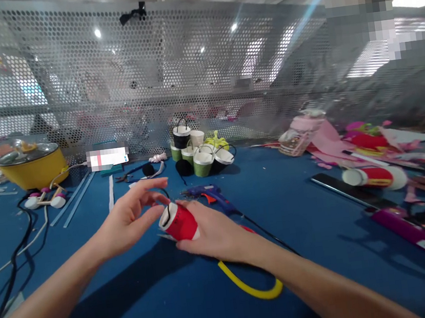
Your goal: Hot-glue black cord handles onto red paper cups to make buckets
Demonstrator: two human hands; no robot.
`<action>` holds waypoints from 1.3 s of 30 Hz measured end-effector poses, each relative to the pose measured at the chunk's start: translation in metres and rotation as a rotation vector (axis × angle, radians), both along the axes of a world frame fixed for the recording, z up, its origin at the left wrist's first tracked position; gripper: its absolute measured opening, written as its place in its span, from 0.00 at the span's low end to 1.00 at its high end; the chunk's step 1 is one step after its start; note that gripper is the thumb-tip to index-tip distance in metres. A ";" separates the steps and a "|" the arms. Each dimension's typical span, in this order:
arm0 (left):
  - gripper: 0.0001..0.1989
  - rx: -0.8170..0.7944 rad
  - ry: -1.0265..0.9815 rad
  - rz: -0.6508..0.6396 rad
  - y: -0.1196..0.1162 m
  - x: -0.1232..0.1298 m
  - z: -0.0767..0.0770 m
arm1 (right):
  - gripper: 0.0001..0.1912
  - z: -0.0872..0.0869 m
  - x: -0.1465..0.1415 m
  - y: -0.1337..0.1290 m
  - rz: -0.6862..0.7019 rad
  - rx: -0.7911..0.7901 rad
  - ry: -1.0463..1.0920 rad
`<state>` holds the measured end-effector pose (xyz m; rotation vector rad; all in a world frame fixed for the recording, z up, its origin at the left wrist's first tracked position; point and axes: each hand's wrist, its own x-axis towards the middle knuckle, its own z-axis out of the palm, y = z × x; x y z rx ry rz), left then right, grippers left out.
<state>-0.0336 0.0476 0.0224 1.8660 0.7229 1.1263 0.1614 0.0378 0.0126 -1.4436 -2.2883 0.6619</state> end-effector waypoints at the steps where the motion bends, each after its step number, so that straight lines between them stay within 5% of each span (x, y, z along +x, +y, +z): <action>1: 0.18 0.001 -0.032 -0.010 0.001 0.000 0.000 | 0.39 0.003 -0.001 -0.003 0.020 -0.065 0.041; 4: 0.18 0.034 -0.020 0.094 0.006 -0.003 -0.002 | 0.37 0.007 -0.001 -0.008 0.116 -0.350 0.260; 6: 0.18 0.067 0.010 0.301 0.010 -0.005 -0.004 | 0.34 0.004 0.000 -0.008 0.171 -0.519 0.461; 9: 0.16 -0.001 0.079 0.534 0.012 -0.007 -0.007 | 0.31 -0.006 -0.002 -0.006 0.166 -0.555 0.706; 15: 0.25 -0.358 0.068 0.088 -0.002 0.014 -0.021 | 0.32 -0.017 -0.009 -0.006 0.080 -0.265 0.732; 19: 0.23 -0.424 0.042 0.124 -0.006 0.022 -0.027 | 0.38 -0.011 -0.007 -0.005 0.143 -0.269 0.703; 27: 0.23 -0.149 0.329 0.218 -0.005 0.015 -0.022 | 0.28 0.009 -0.004 0.023 -0.107 -0.313 0.630; 32: 0.21 -0.032 0.451 0.285 -0.007 0.014 -0.019 | 0.20 0.007 -0.008 0.032 -0.103 -0.386 0.594; 39: 0.21 -0.258 0.257 0.147 -0.001 0.011 -0.019 | 0.16 0.011 -0.003 0.033 -0.111 -0.403 0.874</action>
